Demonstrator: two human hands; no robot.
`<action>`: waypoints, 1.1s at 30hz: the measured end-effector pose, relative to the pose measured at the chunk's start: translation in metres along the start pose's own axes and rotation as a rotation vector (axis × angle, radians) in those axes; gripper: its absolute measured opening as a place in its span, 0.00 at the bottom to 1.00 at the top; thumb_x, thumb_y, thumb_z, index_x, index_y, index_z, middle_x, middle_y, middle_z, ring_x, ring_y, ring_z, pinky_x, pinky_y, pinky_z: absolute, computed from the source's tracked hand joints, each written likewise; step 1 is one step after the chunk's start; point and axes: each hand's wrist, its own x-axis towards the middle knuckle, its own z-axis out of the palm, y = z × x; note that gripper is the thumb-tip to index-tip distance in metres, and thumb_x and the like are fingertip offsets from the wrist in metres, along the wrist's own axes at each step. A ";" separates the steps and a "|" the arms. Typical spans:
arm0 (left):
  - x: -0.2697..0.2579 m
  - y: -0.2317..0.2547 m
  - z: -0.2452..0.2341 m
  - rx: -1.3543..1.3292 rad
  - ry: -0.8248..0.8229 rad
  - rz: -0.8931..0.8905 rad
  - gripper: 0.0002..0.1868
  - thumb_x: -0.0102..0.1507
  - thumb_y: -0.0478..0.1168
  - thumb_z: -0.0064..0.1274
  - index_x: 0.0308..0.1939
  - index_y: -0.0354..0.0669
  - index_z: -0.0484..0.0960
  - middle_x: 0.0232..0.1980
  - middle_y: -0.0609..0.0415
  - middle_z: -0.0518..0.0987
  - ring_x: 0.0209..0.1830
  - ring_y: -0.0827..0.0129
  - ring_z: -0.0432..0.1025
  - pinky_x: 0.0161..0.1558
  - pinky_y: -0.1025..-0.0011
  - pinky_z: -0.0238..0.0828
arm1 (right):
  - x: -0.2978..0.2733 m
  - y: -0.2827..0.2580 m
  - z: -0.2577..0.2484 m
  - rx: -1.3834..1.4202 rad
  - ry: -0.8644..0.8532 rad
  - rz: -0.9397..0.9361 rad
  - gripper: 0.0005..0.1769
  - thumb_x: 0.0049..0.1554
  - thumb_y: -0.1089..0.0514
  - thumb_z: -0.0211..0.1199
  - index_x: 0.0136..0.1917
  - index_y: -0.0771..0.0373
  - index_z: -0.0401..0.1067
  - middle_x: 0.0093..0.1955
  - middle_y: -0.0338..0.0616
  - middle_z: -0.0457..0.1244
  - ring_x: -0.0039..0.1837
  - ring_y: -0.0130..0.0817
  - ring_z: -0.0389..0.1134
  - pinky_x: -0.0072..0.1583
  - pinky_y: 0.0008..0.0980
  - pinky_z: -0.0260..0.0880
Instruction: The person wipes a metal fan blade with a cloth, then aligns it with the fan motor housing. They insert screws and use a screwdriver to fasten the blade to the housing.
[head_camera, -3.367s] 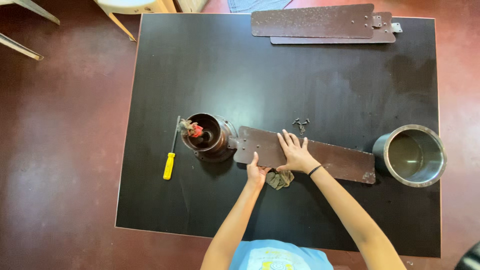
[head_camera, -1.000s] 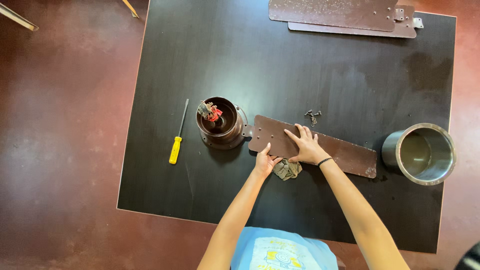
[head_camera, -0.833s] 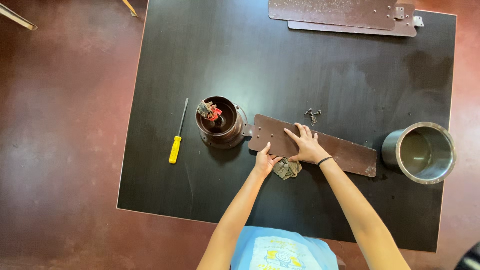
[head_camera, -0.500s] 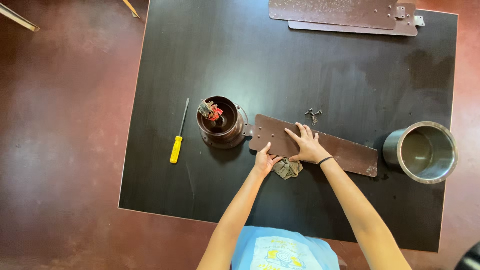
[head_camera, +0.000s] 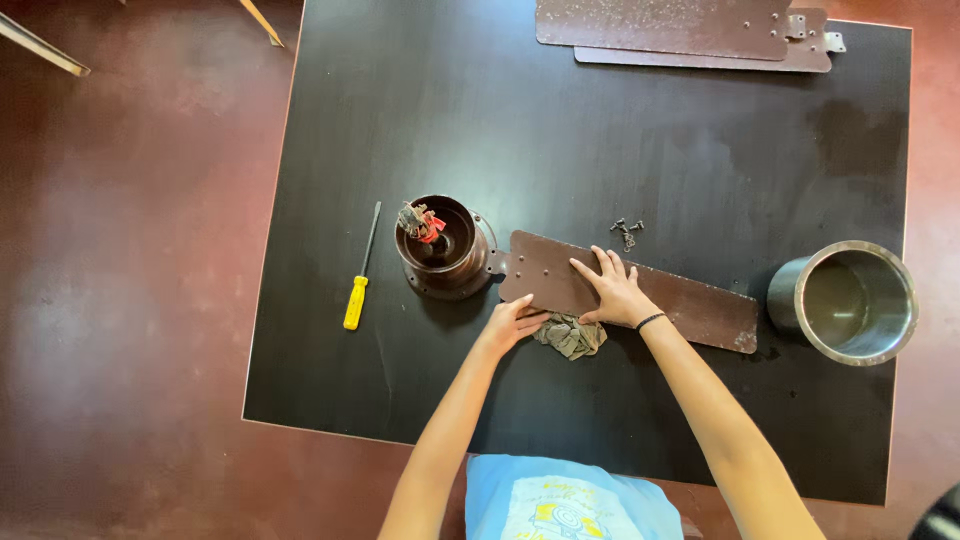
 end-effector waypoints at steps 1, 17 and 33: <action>-0.011 0.011 -0.004 0.179 -0.008 -0.069 0.22 0.68 0.51 0.48 0.55 0.35 0.79 0.53 0.45 0.83 0.55 0.56 0.80 0.55 0.61 0.75 | -0.001 0.000 0.000 0.006 0.001 -0.002 0.74 0.32 0.38 0.84 0.81 0.33 0.42 0.85 0.50 0.30 0.85 0.57 0.29 0.73 0.78 0.39; 0.065 0.064 0.101 0.571 -0.021 0.429 0.13 0.70 0.39 0.49 0.54 0.35 0.79 0.45 0.49 0.86 0.39 0.72 0.80 0.40 0.76 0.74 | -0.004 0.066 -0.004 0.621 0.697 0.180 0.15 0.59 0.55 0.63 0.57 0.62 0.76 0.62 0.51 0.67 0.56 0.43 0.73 0.57 0.37 0.73; 0.131 0.046 0.125 0.700 0.055 0.371 0.12 0.69 0.37 0.49 0.54 0.35 0.79 0.45 0.50 0.87 0.39 0.72 0.81 0.40 0.76 0.75 | 0.049 0.114 0.021 0.507 0.671 0.263 0.07 0.53 0.61 0.70 0.46 0.64 0.79 0.46 0.49 0.69 0.46 0.43 0.73 0.50 0.40 0.73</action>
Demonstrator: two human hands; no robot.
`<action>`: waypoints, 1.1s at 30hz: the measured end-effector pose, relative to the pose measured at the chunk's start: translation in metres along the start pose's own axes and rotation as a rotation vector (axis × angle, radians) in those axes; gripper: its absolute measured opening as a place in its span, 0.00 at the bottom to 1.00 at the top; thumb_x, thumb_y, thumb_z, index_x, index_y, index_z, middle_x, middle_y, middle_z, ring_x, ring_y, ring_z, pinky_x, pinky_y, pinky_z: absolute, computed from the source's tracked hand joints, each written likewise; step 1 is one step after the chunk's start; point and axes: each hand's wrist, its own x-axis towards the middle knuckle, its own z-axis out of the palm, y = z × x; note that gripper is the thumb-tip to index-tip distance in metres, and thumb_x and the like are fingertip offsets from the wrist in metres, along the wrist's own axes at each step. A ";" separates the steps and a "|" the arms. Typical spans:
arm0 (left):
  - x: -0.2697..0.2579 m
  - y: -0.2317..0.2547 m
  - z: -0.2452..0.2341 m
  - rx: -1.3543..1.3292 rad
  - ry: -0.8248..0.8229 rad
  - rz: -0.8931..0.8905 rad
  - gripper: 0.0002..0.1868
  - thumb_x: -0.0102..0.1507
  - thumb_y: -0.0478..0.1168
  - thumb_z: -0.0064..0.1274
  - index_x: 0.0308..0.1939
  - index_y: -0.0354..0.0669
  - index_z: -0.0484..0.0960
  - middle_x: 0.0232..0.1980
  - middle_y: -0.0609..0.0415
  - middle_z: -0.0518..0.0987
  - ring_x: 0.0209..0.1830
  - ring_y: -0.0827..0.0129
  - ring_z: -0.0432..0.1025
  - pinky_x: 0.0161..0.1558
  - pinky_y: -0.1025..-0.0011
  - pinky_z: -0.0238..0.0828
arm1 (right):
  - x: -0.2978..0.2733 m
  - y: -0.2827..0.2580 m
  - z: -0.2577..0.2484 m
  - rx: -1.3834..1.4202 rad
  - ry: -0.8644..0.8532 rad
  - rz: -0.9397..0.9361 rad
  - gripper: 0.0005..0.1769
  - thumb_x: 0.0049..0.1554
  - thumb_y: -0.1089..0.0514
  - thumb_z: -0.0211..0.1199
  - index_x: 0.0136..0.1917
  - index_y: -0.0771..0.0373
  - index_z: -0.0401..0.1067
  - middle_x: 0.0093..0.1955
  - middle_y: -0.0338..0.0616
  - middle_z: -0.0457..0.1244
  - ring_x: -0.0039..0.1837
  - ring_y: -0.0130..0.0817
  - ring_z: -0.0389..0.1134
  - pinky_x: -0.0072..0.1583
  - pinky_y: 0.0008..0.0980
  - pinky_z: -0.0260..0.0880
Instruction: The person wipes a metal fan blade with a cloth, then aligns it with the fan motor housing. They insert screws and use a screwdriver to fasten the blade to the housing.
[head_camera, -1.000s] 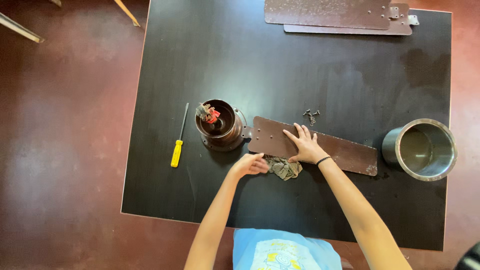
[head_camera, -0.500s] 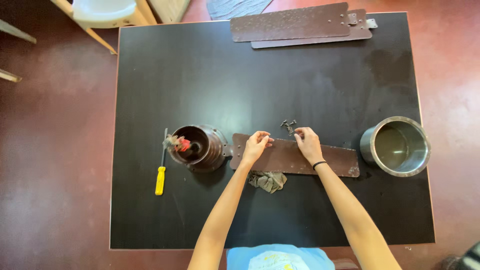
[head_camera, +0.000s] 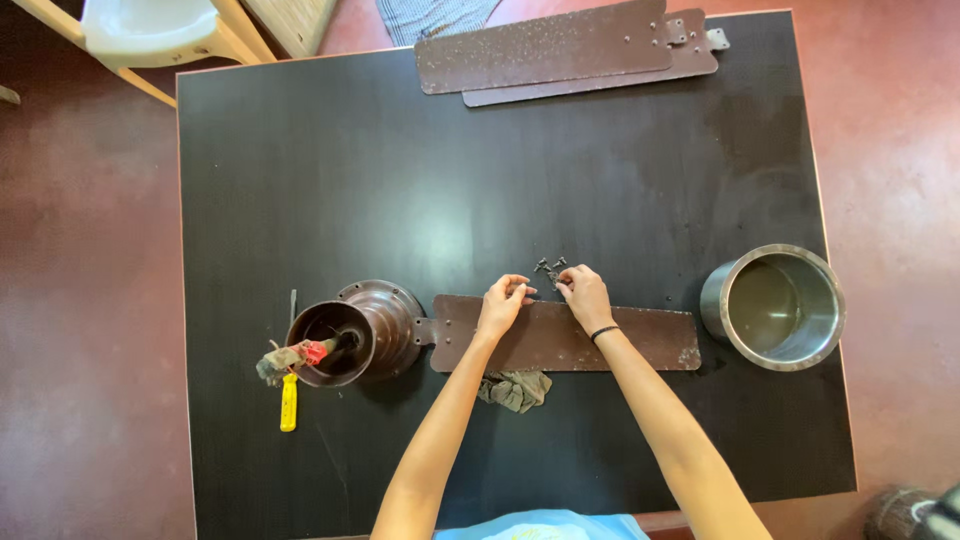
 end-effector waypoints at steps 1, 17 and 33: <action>0.001 -0.001 0.001 -0.006 -0.002 0.001 0.12 0.69 0.37 0.49 0.54 0.35 0.79 0.45 0.50 0.87 0.39 0.72 0.81 0.40 0.76 0.74 | 0.000 -0.002 -0.002 -0.002 -0.008 -0.014 0.08 0.53 0.61 0.70 0.46 0.64 0.79 0.46 0.49 0.68 0.45 0.43 0.73 0.50 0.40 0.73; -0.027 -0.009 -0.017 -0.135 0.026 -0.022 0.12 0.70 0.37 0.47 0.55 0.37 0.79 0.47 0.51 0.86 0.41 0.74 0.80 0.42 0.78 0.75 | 0.000 0.007 0.007 0.410 -0.088 0.307 0.10 0.60 0.57 0.66 0.50 0.67 0.79 0.42 0.44 0.72 0.44 0.25 0.73 0.44 0.27 0.75; -0.144 -0.039 -0.120 -0.218 0.214 -0.041 0.11 0.71 0.38 0.44 0.51 0.39 0.81 0.38 0.53 0.86 0.30 0.75 0.78 0.32 0.78 0.72 | -0.022 -0.164 0.136 0.148 -0.313 -0.150 0.10 0.50 0.56 0.71 0.43 0.65 0.81 0.39 0.49 0.71 0.41 0.37 0.74 0.47 0.35 0.74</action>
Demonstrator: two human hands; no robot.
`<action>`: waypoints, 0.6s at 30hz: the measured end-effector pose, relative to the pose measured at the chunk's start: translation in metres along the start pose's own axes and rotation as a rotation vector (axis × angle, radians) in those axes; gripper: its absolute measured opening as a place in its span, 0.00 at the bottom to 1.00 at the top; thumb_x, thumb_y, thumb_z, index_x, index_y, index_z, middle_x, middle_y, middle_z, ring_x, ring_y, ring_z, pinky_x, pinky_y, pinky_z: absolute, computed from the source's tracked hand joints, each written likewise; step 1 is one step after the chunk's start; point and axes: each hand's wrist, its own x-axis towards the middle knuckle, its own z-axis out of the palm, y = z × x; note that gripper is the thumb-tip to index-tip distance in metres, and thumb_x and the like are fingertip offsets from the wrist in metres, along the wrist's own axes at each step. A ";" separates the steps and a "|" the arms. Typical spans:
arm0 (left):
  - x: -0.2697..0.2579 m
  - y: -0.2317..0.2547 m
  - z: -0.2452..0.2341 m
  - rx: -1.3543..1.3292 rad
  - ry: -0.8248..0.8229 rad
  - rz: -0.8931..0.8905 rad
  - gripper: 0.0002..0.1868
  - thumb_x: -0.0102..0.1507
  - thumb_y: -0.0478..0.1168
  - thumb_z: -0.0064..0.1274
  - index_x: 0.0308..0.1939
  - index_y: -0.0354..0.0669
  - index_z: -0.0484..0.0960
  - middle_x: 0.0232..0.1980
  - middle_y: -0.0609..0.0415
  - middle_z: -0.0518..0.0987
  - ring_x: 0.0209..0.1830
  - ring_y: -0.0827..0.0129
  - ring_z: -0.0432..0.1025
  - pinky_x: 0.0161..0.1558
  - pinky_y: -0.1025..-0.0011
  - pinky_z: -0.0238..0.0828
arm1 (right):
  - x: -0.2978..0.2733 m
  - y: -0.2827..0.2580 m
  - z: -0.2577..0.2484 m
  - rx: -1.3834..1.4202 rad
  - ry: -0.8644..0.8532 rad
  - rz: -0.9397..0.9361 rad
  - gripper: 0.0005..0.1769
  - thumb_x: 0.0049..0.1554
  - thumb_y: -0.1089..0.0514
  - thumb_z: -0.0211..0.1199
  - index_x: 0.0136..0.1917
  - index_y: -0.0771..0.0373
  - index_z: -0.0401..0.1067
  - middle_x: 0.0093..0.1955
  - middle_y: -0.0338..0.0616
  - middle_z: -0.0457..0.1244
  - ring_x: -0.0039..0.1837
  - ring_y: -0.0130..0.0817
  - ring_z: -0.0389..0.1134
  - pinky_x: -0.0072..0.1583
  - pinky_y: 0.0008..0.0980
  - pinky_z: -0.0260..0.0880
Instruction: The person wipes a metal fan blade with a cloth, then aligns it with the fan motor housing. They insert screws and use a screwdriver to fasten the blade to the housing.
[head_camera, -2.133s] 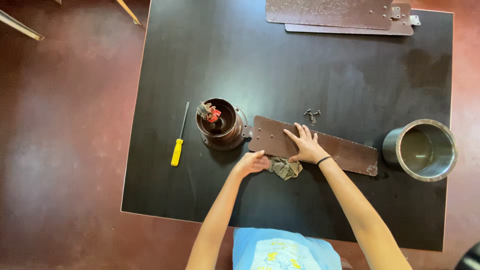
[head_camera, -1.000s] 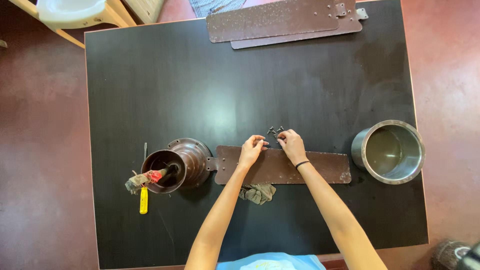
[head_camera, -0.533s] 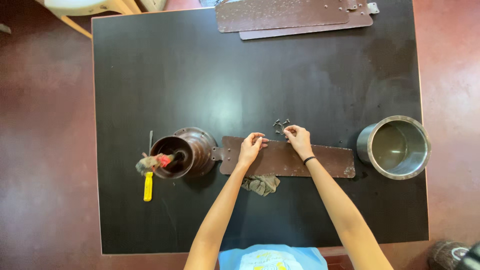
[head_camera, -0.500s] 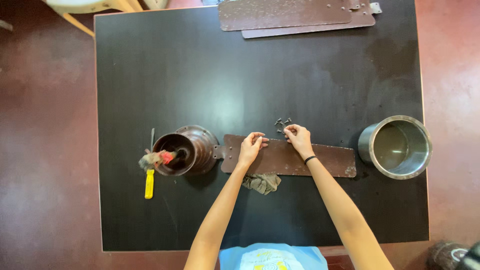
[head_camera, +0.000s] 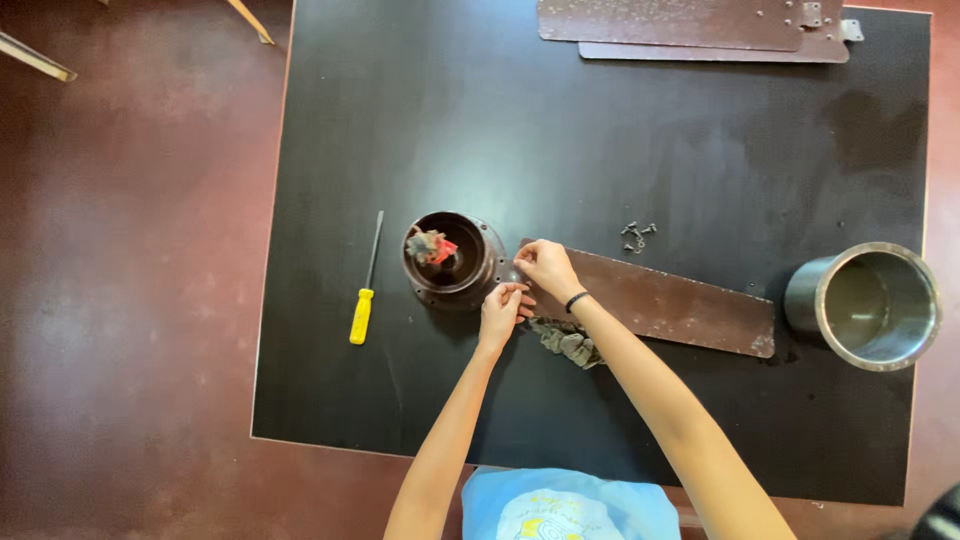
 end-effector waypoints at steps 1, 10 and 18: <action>-0.004 0.004 -0.004 0.002 0.003 -0.001 0.11 0.71 0.38 0.44 0.50 0.39 0.81 0.38 0.53 0.86 0.30 0.76 0.78 0.32 0.78 0.72 | 0.003 -0.005 0.004 -0.032 -0.029 0.037 0.09 0.51 0.56 0.71 0.43 0.64 0.82 0.38 0.49 0.72 0.40 0.38 0.74 0.47 0.35 0.74; -0.015 0.018 -0.020 -0.001 -0.005 -0.015 0.12 0.71 0.39 0.44 0.51 0.39 0.81 0.38 0.54 0.86 0.31 0.78 0.77 0.33 0.78 0.72 | 0.015 -0.015 0.015 -0.154 -0.013 0.033 0.08 0.49 0.59 0.71 0.43 0.64 0.82 0.39 0.51 0.71 0.43 0.42 0.75 0.50 0.37 0.75; -0.014 0.013 -0.028 -0.039 -0.014 -0.032 0.12 0.72 0.39 0.43 0.51 0.39 0.80 0.40 0.54 0.86 0.32 0.78 0.77 0.35 0.78 0.73 | 0.012 -0.015 0.024 -0.179 0.059 -0.049 0.07 0.48 0.58 0.73 0.41 0.62 0.81 0.41 0.48 0.67 0.44 0.42 0.72 0.50 0.39 0.73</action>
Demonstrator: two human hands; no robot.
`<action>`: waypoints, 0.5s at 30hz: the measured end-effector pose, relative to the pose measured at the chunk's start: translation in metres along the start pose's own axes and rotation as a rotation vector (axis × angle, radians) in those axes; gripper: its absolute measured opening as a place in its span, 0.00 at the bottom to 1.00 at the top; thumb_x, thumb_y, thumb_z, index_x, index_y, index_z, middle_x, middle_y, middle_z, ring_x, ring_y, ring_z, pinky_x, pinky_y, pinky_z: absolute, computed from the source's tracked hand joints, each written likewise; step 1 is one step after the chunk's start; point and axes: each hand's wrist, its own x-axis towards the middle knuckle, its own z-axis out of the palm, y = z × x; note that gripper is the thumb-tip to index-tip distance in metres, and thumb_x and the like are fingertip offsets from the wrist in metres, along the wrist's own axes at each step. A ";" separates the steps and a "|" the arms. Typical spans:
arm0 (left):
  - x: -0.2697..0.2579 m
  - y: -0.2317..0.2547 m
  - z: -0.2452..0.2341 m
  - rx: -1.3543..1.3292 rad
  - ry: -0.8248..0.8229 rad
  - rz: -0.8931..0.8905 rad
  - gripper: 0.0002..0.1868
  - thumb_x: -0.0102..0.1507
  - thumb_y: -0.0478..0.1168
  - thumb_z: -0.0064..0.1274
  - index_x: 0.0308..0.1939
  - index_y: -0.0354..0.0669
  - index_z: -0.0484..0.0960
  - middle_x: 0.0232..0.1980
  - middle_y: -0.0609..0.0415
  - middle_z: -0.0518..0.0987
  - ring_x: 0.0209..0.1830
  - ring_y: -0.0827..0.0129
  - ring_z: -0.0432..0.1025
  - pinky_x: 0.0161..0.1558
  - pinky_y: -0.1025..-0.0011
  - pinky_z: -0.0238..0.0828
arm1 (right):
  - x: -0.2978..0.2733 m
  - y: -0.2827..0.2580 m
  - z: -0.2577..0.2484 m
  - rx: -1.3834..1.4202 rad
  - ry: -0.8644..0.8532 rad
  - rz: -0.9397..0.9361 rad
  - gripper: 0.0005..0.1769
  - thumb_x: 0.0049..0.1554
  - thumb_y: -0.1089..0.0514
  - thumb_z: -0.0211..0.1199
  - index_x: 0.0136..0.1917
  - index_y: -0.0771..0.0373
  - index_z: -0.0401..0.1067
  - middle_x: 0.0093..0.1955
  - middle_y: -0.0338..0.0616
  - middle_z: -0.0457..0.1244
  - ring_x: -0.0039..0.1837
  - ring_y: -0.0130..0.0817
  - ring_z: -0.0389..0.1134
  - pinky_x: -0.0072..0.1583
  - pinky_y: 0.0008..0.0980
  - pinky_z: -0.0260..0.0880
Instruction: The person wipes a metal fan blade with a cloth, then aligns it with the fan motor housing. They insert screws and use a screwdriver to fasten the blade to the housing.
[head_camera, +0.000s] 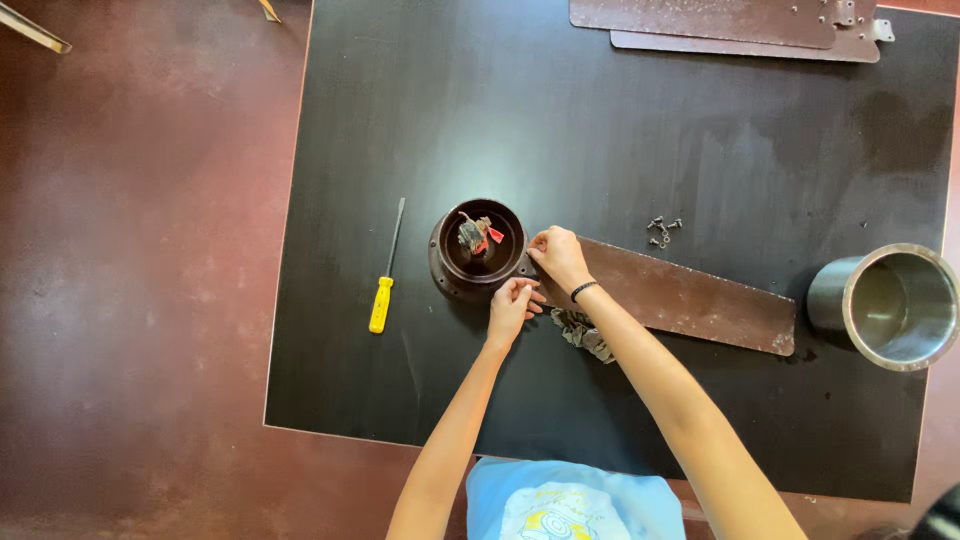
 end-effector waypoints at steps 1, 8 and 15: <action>0.001 0.000 -0.001 0.001 -0.002 0.001 0.12 0.72 0.39 0.43 0.51 0.39 0.80 0.39 0.55 0.86 0.32 0.78 0.77 0.35 0.78 0.73 | 0.000 0.000 0.001 0.005 0.004 0.004 0.07 0.48 0.58 0.72 0.41 0.62 0.81 0.41 0.48 0.67 0.44 0.42 0.71 0.50 0.39 0.73; 0.000 -0.005 -0.003 -0.014 -0.013 0.010 0.12 0.72 0.40 0.43 0.52 0.39 0.80 0.39 0.55 0.85 0.32 0.78 0.77 0.35 0.79 0.72 | -0.003 0.001 0.002 0.000 0.027 0.002 0.07 0.47 0.57 0.73 0.41 0.60 0.81 0.39 0.47 0.66 0.43 0.43 0.70 0.49 0.40 0.71; 0.000 -0.006 -0.004 -0.002 -0.007 -0.005 0.12 0.72 0.40 0.42 0.52 0.40 0.80 0.39 0.56 0.86 0.32 0.79 0.78 0.35 0.79 0.73 | -0.003 0.001 0.002 -0.014 0.047 -0.020 0.07 0.48 0.57 0.72 0.40 0.61 0.81 0.38 0.47 0.67 0.43 0.44 0.69 0.49 0.40 0.71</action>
